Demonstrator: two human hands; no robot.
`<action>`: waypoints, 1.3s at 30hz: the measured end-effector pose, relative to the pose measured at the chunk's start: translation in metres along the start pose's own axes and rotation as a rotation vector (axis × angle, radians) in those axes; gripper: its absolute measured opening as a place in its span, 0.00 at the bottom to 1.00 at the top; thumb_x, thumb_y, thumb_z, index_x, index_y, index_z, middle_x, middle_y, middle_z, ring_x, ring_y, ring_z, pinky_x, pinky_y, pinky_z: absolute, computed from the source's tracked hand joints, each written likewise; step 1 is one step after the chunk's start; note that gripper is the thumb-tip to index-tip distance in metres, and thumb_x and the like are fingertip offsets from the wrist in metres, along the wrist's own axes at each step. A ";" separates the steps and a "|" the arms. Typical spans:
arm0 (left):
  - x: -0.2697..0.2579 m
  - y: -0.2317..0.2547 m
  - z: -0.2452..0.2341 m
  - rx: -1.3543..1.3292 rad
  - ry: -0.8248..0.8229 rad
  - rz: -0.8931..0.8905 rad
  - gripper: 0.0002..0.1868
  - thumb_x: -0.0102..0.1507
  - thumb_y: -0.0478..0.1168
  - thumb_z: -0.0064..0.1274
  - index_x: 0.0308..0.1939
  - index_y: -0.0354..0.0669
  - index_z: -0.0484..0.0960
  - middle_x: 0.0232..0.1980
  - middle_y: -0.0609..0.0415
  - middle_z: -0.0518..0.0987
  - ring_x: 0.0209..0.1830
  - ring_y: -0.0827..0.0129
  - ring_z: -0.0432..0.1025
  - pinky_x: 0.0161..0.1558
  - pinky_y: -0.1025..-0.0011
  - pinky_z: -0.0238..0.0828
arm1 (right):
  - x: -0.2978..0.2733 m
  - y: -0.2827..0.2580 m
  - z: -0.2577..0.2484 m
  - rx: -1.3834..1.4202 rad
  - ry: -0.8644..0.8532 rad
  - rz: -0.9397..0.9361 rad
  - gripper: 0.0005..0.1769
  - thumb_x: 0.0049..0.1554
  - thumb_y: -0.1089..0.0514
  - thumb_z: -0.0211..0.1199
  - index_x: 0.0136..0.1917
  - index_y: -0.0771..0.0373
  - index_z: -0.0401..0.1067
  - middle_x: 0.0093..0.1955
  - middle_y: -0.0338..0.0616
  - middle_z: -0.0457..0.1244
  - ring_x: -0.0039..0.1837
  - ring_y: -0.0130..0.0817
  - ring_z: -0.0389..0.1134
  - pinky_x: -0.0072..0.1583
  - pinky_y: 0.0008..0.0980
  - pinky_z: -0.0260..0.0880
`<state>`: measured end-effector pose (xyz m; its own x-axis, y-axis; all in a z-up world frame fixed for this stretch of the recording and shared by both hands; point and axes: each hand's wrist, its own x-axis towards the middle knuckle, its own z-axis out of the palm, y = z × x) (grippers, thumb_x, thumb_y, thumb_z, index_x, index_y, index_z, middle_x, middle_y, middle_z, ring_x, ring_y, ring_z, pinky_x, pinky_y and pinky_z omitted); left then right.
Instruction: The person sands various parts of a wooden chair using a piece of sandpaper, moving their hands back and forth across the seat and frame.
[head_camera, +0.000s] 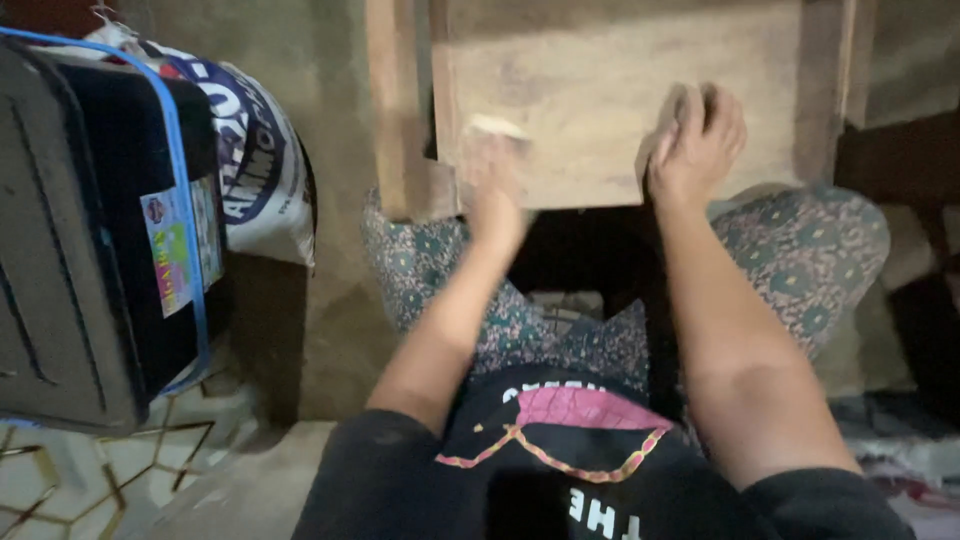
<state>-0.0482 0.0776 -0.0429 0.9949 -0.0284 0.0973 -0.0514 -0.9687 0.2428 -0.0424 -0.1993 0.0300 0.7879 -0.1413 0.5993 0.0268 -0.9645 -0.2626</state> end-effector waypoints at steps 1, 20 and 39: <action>-0.003 0.005 0.015 0.001 -0.022 0.007 0.33 0.76 0.35 0.41 0.84 0.47 0.52 0.88 0.41 0.49 0.89 0.48 0.45 0.87 0.52 0.34 | -0.002 -0.001 -0.001 -0.008 -0.015 0.015 0.20 0.66 0.58 0.52 0.67 0.63 0.74 0.67 0.58 0.61 0.66 0.59 0.64 0.63 0.57 0.65; -0.065 0.088 -0.017 -0.163 -0.164 0.396 0.39 0.68 0.36 0.53 0.83 0.47 0.58 0.86 0.48 0.58 0.86 0.49 0.53 0.83 0.43 0.45 | 0.000 -0.002 -0.004 -0.007 -0.234 0.142 0.26 0.57 0.64 0.62 0.69 0.61 0.70 0.73 0.54 0.60 0.75 0.58 0.57 0.71 0.59 0.56; 0.060 0.039 -0.083 -0.004 -0.333 -0.146 0.30 0.78 0.32 0.27 0.85 0.42 0.45 0.87 0.47 0.37 0.87 0.52 0.27 0.85 0.52 0.20 | 0.003 -0.001 0.000 0.033 -0.208 0.114 0.24 0.58 0.64 0.59 0.68 0.60 0.72 0.73 0.52 0.60 0.74 0.56 0.57 0.70 0.60 0.55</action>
<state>0.0022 0.0582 0.0529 0.9656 0.0304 -0.2584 0.0934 -0.9675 0.2351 -0.0402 -0.1989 0.0319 0.8966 -0.1965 0.3970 -0.0519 -0.9367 -0.3462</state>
